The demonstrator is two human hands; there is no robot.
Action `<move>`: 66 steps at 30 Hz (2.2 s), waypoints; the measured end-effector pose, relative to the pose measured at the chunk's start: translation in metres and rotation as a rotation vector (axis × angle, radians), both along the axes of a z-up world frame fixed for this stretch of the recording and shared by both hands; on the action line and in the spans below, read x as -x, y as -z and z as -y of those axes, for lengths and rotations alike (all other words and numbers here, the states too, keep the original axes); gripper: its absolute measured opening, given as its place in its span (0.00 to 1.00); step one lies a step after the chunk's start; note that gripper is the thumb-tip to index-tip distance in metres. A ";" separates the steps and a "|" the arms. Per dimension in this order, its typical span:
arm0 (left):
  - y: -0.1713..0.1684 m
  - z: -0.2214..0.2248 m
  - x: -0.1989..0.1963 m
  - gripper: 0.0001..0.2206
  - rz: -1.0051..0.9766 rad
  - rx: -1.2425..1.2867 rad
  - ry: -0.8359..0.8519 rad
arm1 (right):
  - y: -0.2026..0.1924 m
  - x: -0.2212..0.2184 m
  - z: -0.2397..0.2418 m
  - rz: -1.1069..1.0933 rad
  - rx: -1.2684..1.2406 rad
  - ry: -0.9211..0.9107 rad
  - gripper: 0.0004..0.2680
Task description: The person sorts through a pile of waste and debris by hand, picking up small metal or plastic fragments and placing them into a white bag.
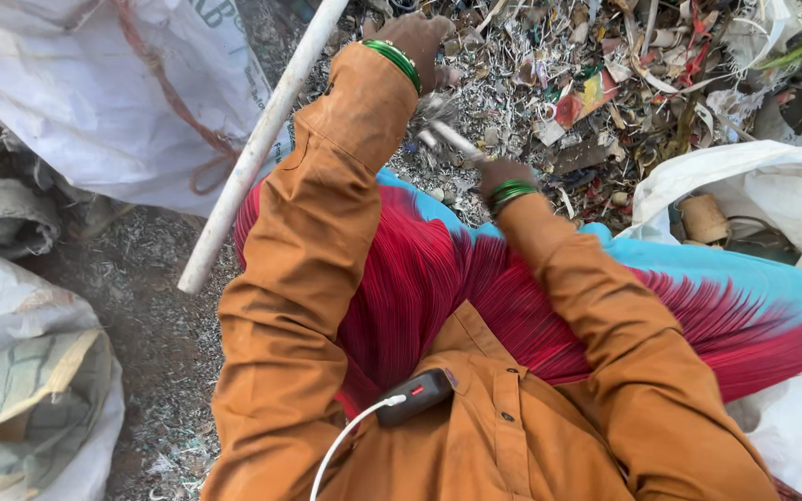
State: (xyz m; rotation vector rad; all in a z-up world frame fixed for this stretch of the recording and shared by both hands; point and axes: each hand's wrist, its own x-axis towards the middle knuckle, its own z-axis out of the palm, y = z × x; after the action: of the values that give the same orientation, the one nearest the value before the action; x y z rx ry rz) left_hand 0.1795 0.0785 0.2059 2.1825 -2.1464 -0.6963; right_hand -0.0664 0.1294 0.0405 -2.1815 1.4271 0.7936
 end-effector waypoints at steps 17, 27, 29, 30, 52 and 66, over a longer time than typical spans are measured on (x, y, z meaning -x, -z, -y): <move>-0.003 -0.010 -0.008 0.28 -0.018 -0.027 -0.021 | -0.031 0.000 0.021 0.009 0.045 0.047 0.14; -0.012 -0.004 0.001 0.25 0.087 -0.121 0.004 | -0.019 0.002 -0.039 -0.007 -0.140 -0.119 0.13; -0.009 -0.010 -0.001 0.26 0.055 -0.056 0.003 | -0.024 0.016 -0.010 -0.112 -0.075 -0.060 0.17; -0.009 -0.013 -0.004 0.26 0.040 -0.020 0.001 | -0.030 0.026 -0.003 -0.087 -0.030 -0.077 0.15; 0.180 -0.067 -0.024 0.17 0.424 -0.473 0.148 | -0.011 0.027 -0.050 0.375 -0.367 -0.220 0.16; 0.247 -0.123 -0.037 0.17 0.421 -0.817 0.237 | -0.007 0.041 -0.011 0.289 -0.215 0.037 0.14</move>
State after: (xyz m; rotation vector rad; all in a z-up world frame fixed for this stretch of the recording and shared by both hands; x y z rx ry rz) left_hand 0.2166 0.2020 -0.0407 2.6331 -2.6999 -1.4625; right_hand -0.1073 0.1401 0.0479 -2.0047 1.1777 0.5628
